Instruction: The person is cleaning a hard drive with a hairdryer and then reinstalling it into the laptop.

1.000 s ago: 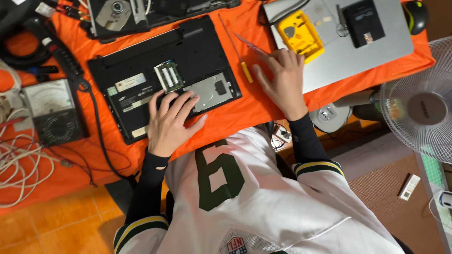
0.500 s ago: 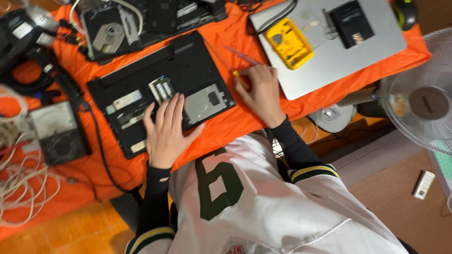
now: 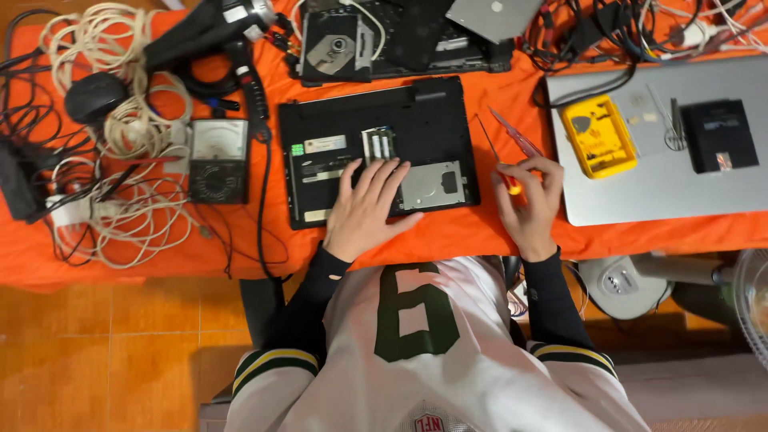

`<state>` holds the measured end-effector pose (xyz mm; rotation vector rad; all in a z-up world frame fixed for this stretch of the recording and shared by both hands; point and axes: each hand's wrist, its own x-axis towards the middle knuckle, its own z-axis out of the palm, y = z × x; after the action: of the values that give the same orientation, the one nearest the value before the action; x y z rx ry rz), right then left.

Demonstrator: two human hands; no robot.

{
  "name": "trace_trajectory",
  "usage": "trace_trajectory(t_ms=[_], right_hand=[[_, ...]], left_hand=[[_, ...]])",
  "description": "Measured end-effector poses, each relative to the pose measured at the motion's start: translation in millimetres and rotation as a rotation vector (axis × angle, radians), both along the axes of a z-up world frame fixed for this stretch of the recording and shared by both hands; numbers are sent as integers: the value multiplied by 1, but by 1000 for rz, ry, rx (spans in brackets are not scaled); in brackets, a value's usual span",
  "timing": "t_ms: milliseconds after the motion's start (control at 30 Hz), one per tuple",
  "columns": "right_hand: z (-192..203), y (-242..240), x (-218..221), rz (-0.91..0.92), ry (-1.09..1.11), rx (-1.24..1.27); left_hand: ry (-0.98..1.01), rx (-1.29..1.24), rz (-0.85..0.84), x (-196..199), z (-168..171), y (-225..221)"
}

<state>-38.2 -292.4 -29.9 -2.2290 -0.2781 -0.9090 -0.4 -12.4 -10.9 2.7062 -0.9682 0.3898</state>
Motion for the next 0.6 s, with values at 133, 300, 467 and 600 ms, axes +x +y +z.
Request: trace_trajectory(t_ms=[133, 300, 467, 600], right_hand=[[-4, -19, -14, 22, -33, 113], [9, -70, -12, 52, -139, 548], [38, -107, -16, -186, -270, 496], [29, -149, -38, -187, -373, 525]], left_hand=[[41, -54, -28, -1, -4, 0], [35, -49, -31, 0, -1, -1], [49, -49, -62, 0, 2, 0], [47, -8, -81, -2, 6, -2]])
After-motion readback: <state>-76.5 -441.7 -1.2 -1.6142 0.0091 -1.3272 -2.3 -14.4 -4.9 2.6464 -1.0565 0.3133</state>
